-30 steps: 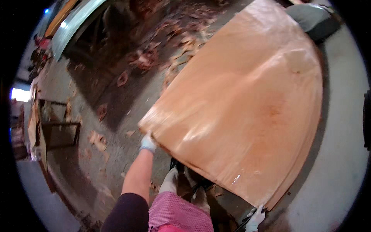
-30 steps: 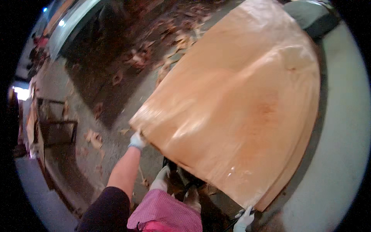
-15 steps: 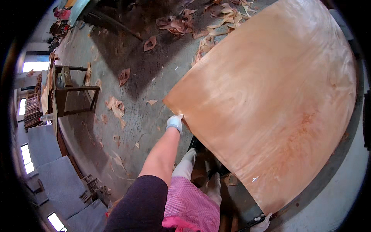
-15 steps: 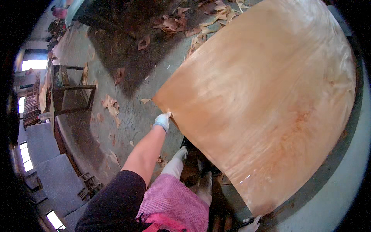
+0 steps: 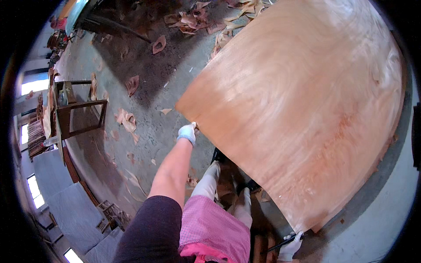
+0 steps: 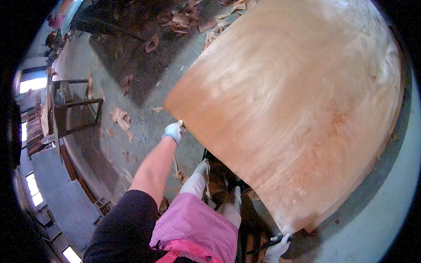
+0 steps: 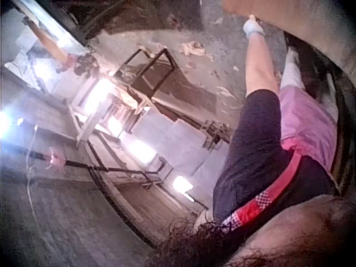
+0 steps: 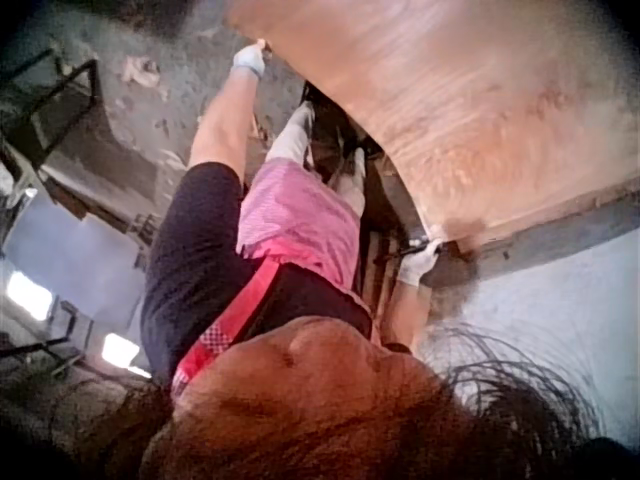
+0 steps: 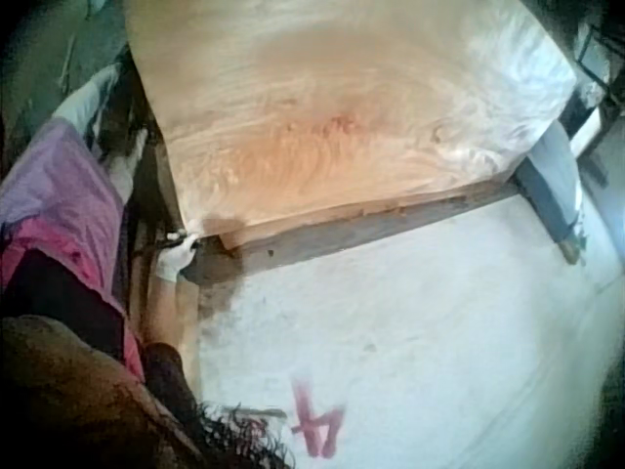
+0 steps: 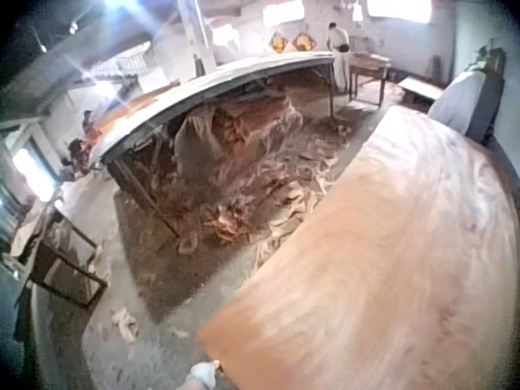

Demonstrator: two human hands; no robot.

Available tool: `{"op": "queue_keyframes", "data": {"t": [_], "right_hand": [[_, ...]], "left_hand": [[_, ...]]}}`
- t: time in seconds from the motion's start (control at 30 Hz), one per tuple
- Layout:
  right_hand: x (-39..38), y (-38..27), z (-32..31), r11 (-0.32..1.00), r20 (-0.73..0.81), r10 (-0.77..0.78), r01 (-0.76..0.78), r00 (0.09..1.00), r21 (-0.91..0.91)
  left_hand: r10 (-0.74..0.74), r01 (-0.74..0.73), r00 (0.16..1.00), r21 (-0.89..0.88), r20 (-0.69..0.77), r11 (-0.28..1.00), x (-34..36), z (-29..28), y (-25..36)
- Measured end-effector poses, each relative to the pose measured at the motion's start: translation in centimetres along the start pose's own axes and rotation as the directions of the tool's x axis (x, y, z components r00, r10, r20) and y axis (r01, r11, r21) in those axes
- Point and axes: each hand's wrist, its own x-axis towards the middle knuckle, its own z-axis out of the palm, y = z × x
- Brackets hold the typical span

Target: The person uses a utility knife to trim and cut thin wood veneer sheets, applies adhesive strips to the edges, and moves large sheets of wood across a metal table in a workshop.

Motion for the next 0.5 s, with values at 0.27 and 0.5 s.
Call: {"op": "queue_keyframes", "data": {"t": [0.27, 0.5], "right_hand": [[-2.1, -2.2, 2.7, 0.997, 0.074, 0.022, -0.017, 0.997, -0.071], [-1.3, -1.0, 3.0, 0.997, 0.017, 0.016, -0.017, 1.0, 0.078]], "left_hand": [[0.094, -0.1, 0.99, -0.058, -0.109, 0.993, -0.9, 0.8, -0.1], [0.676, -0.617, 0.484, 0.764, 0.556, -0.187, -15.0, 6.0, -2.9]]}}
